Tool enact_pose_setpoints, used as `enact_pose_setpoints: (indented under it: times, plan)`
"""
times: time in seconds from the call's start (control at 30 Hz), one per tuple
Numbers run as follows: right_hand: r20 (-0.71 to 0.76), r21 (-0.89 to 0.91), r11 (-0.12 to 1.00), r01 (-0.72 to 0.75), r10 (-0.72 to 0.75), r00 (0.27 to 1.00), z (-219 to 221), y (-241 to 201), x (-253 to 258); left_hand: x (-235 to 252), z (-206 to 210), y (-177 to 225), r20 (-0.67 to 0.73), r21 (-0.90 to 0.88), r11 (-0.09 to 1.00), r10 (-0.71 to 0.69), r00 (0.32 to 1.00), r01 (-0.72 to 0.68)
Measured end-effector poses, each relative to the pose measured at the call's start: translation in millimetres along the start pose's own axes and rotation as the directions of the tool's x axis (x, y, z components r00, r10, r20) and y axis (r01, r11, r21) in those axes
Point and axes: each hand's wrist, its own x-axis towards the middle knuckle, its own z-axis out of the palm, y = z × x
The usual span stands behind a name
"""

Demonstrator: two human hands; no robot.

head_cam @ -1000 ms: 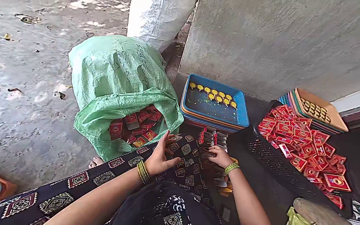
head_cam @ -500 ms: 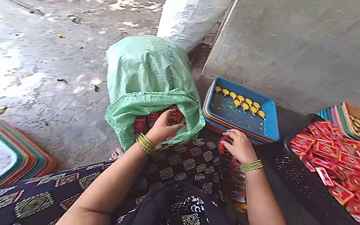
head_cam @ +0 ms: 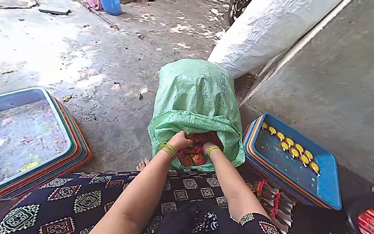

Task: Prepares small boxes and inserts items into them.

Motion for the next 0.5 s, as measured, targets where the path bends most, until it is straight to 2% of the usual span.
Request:
enact_pose_setpoints:
  times: [0.13, 0.27, 0.37, 0.5]
  plan:
    - [0.055, -0.035, 0.998, 0.051, -0.049, 0.997, 17.4, 16.6, 26.6, 6.0, 2.2, 4.9, 0.055, 0.084, 0.996, -0.019, 0.998, 0.014]
    - [-0.031, 0.029, 0.981, 0.192, -0.191, 0.981, -22.4, 37.0, -6.1, 13.0, 19.5, 4.7, 0.142, 0.227, 0.972, 0.032, 0.989, -0.064]
    - [-0.097, 0.175, 0.928, 0.329, -0.317, 0.944, -46.0, 36.7, -44.9, 15.3, 42.7, -3.9, 0.217, 0.283, 0.946, 0.096, 0.971, -0.157]
    - [-0.187, 0.426, 0.768, 0.478, -0.443, 0.877, -43.7, 29.0, -50.6, 16.8, 58.2, -19.0, 0.301, 0.324, 0.924, 0.104, 0.948, -0.205]
